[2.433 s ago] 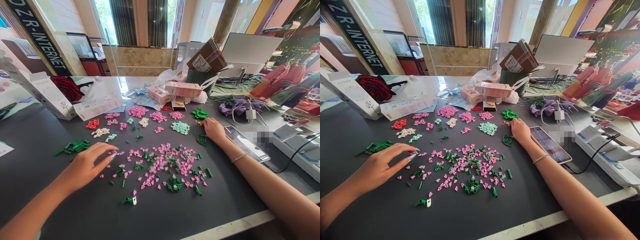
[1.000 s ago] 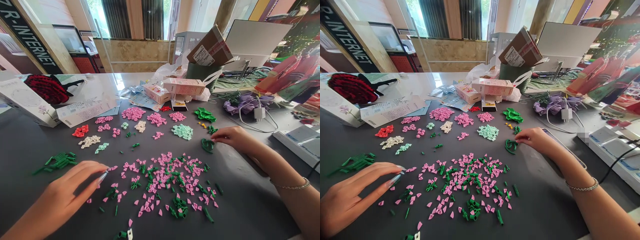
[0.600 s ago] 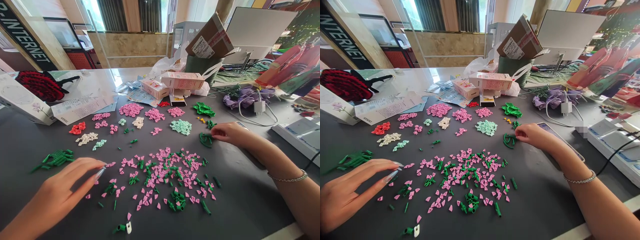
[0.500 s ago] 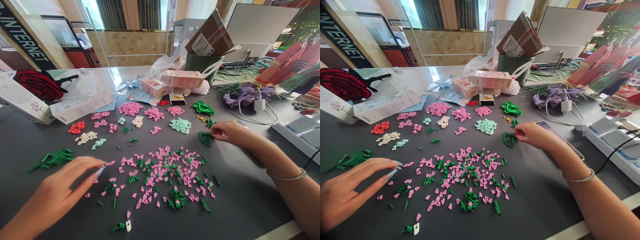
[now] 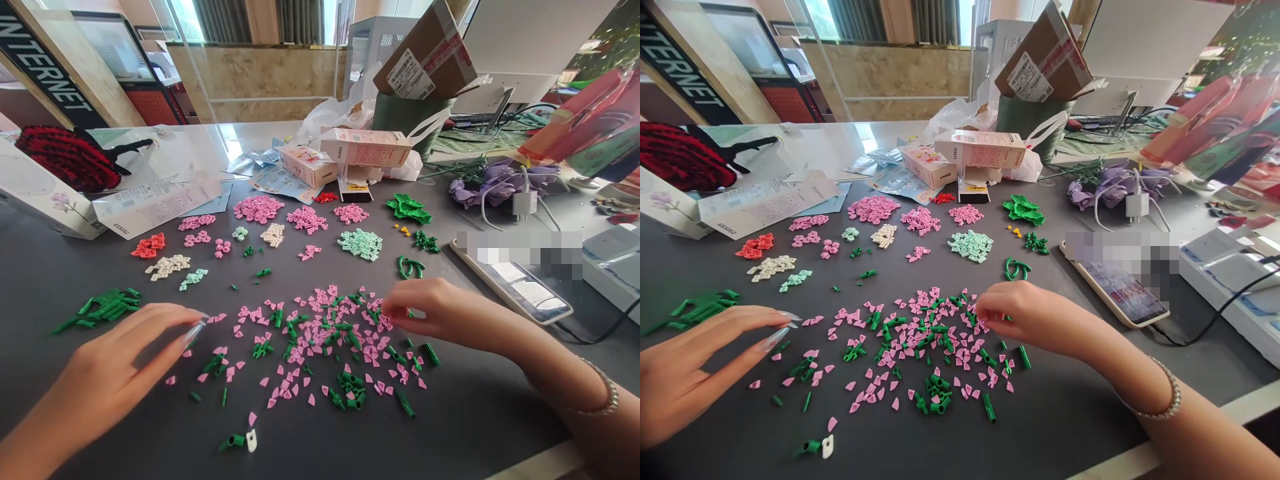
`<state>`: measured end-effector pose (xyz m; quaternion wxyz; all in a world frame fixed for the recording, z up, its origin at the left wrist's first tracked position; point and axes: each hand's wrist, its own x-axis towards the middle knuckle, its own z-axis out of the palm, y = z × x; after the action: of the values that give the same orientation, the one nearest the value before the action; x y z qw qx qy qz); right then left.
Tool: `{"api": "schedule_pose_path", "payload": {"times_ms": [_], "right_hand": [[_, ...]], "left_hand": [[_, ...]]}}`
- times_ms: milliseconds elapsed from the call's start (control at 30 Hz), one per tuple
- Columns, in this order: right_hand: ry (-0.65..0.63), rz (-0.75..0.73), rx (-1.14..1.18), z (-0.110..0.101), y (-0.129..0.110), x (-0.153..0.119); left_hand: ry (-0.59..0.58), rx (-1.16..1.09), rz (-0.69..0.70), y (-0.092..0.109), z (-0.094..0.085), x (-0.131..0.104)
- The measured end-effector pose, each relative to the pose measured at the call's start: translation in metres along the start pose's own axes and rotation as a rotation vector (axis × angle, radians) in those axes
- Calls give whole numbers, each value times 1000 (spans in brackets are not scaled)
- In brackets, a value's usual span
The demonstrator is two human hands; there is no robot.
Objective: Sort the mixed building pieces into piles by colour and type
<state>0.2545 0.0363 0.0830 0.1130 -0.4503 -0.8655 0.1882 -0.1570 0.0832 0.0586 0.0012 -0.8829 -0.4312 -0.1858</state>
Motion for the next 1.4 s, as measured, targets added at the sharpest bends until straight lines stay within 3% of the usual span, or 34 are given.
{"api": "schedule_pose_path", "payload": {"times_ms": [100,300,500,767,1100,1400], "right_hand": [[-26,-55,-27,3,-1,1],[-51,-73,-19,3,8,-1],[-23,-61,8,3,11,-1],[131,-92,-127,13,0,26],[-17,-17,-107,9,-6,45],[-220,112,-198,-2,-21,70]], "left_hand": [[3,-7,-51,0,1,0],[19,7,37,-8,3,1],[33,-26,6,1,1,2],[30,-34,36,3,-1,3],[1,-63,71,6,-6,3],[89,-62,145,9,-10,8]]}}
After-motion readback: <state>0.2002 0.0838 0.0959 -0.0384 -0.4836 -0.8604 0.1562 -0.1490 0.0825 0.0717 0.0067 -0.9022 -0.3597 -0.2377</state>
